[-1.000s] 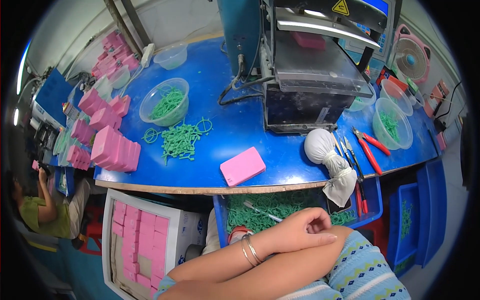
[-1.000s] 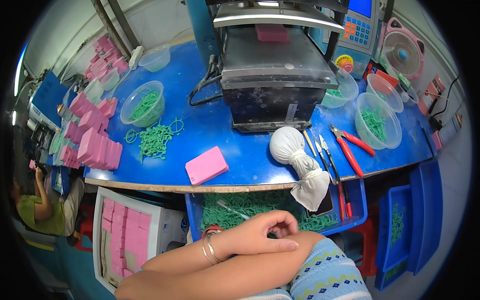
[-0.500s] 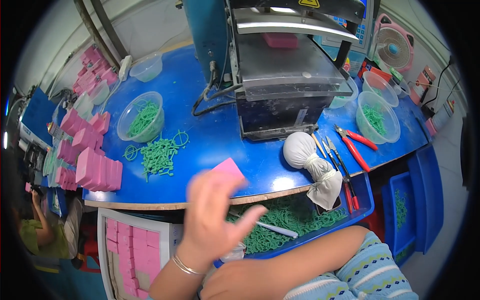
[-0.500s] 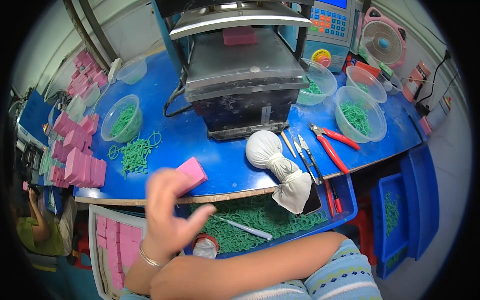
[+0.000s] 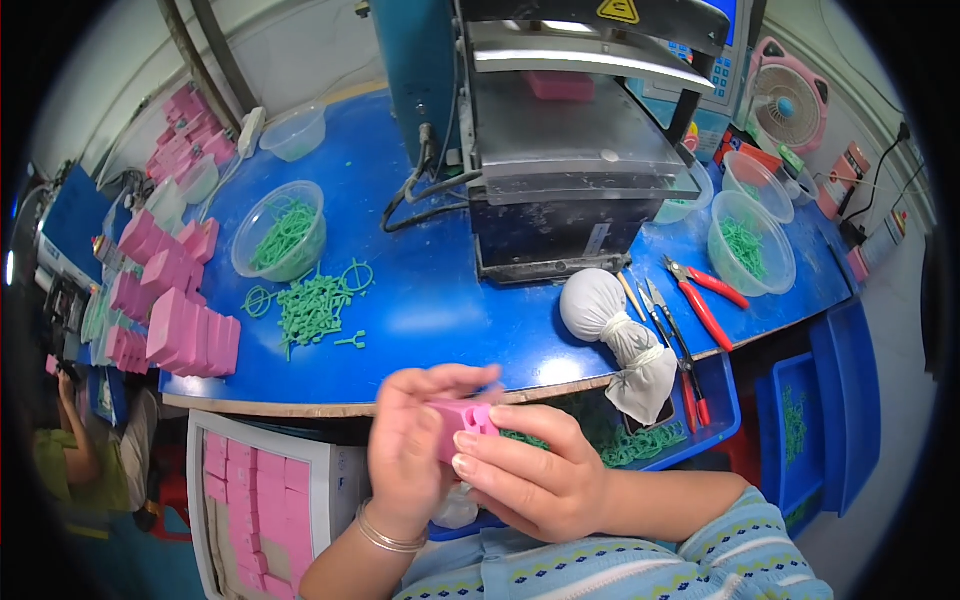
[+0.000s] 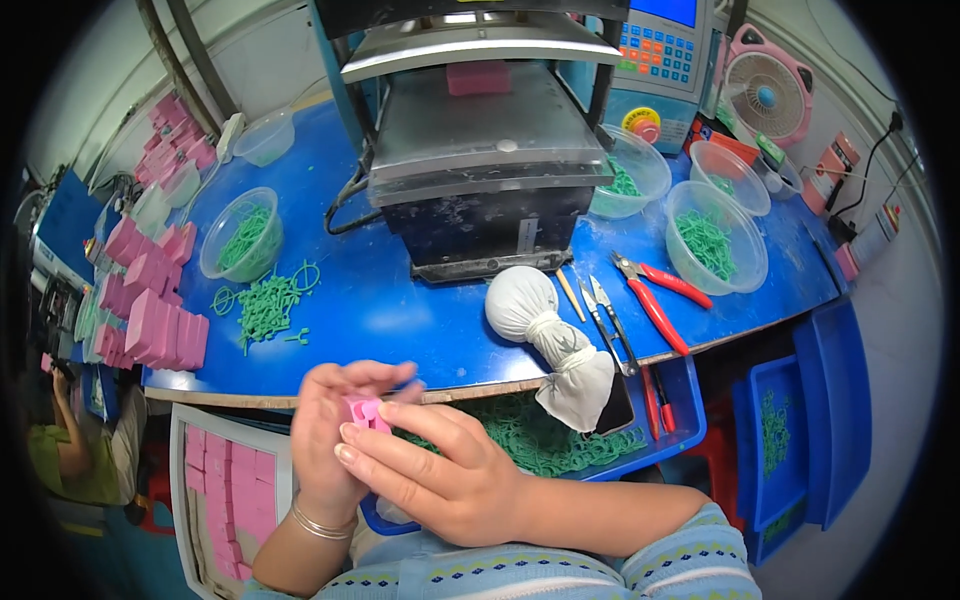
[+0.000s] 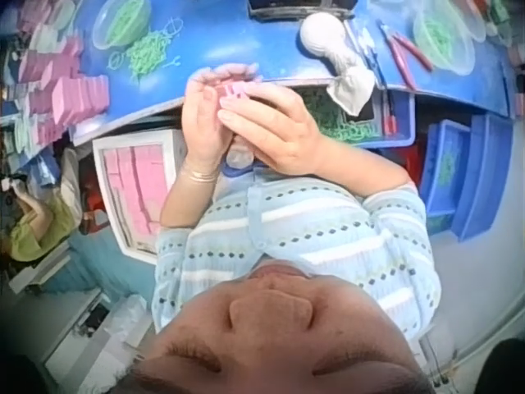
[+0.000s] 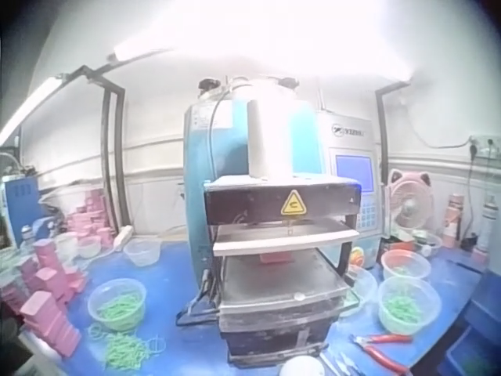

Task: Extracting green wax patterns from a pink rubber mold and preparing the next mold using a wax injection machine.

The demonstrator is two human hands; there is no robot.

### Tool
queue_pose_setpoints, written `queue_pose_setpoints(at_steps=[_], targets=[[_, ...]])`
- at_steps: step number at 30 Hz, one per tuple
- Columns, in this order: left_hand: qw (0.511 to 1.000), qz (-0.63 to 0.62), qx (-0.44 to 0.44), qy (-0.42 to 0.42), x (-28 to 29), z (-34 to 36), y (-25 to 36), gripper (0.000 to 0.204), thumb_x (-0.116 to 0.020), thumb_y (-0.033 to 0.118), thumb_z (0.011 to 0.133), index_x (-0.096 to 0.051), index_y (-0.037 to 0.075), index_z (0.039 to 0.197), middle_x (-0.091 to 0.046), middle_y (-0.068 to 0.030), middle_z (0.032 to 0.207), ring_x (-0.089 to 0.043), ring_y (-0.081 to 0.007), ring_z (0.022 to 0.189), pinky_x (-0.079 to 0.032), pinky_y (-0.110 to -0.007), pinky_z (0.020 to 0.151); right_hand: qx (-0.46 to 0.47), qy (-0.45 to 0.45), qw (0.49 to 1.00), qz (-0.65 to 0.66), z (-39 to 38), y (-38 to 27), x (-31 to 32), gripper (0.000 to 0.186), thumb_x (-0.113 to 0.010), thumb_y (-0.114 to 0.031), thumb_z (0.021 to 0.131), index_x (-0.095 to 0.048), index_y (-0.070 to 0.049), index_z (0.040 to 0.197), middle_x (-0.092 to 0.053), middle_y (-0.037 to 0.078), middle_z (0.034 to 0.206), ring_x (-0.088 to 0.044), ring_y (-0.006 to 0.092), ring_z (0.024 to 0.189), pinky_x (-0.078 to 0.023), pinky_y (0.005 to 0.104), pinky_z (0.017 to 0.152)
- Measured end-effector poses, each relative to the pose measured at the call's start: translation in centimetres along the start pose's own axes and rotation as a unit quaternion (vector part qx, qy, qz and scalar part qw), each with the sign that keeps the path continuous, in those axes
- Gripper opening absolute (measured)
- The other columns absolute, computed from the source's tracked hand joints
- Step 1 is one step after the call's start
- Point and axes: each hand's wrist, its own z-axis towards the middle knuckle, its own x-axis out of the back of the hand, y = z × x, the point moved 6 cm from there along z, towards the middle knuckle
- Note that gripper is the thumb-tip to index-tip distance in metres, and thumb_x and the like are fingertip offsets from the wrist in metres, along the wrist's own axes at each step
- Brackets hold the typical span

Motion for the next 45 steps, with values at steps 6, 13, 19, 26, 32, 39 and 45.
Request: queue_pose_setpoints(at_steps=[6,13,19,26,32,39,45], targets=[[0.988,0.001,0.062,-0.144,-2.3,-0.7,-1.0,0.08,-0.076,0.033,0.068,-0.028,0.005,0.126,-0.042,-0.0149,0.122,-0.048,-0.0207,0.109,-0.039,-0.034,0.094,-0.019,0.048,0.999,-0.006,0.9,1.1,1.7,0.035,-0.062,-0.017,0.073,-0.061,0.001,0.103,-0.058,0.014,0.108,-0.055,0.025,0.096,-0.044,0.0327,0.082],[0.985,-0.144,0.098,0.006,-1.0,-0.5,0.1,0.046,-0.059,0.034,0.084,-0.043,0.002,0.112,-0.05,-0.0128,0.113,-0.053,-0.023,0.101,-0.045,-0.034,0.088,-0.051,0.039,0.996,0.063,1.0,1.5,1.6,0.035,-0.066,-0.013,0.071,-0.061,0.001,0.103,-0.058,0.013,0.106,-0.055,0.0271,0.089,-0.044,0.0379,0.076],[0.933,-0.28,0.15,0.168,1.4,1.1,0.5,0.059,-0.039,0.062,0.08,-0.052,0.004,0.083,-0.045,-0.0067,0.056,-0.044,-0.0192,0.051,-0.04,-0.032,0.05,0.061,-0.099,0.993,0.002,-0.7,-1.1,-0.3,0.035,-0.068,-0.012,0.068,-0.062,-0.001,0.101,-0.06,0.011,0.095,-0.057,0.0224,0.083,-0.045,0.0335,0.069],[0.955,-0.222,0.183,0.07,1.7,-0.4,0.5,0.053,-0.029,0.055,0.089,-0.047,0.006,0.09,-0.043,-0.0068,0.056,-0.044,-0.0185,0.048,-0.04,-0.032,0.047,-0.243,-0.066,0.874,-0.415,-0.1,6.5,6.4,0.053,-0.074,-0.012,0.063,-0.054,-0.005,0.112,-0.057,0.008,0.084,-0.051,0.0252,0.086,-0.035,0.038,0.08],[0.957,-0.206,0.19,0.07,1.7,-0.4,0.0,0.05,-0.029,0.052,0.09,-0.047,0.006,0.088,-0.043,-0.0066,0.057,-0.044,-0.0173,0.048,-0.041,-0.031,0.047,-0.248,0.081,0.955,-0.138,-1.0,5.2,7.9,0.051,-0.07,-0.02,0.071,-0.05,-0.002,0.115,-0.057,0.011,0.088,-0.054,0.0254,0.083,-0.041,0.0373,0.077],[0.971,0.012,0.189,0.147,0.4,-0.2,1.0,0.05,-0.027,0.049,0.092,-0.048,0.005,0.08,-0.044,-0.0062,0.058,-0.046,-0.0175,0.048,-0.044,-0.031,0.049,-0.04,-0.128,0.981,-0.139,2.5,2.0,2.2,0.043,-0.067,-0.03,0.072,-0.055,-0.001,0.101,-0.059,0.008,0.084,-0.054,0.0213,0.068,-0.036,0.0361,0.069],[0.973,-0.099,0.205,0.043,1.3,-0.8,0.5,0.051,-0.025,0.046,0.093,-0.051,0.004,0.083,-0.046,-0.0062,0.059,-0.05,-0.0182,0.052,-0.046,-0.032,0.053,-0.027,-0.124,0.98,-0.155,0.1,2.2,3.2,0.047,-0.059,-0.038,0.077,-0.05,-0.002,0.105,-0.06,0.011,0.09,-0.056,0.0221,0.076,-0.036,0.0384,0.064]])
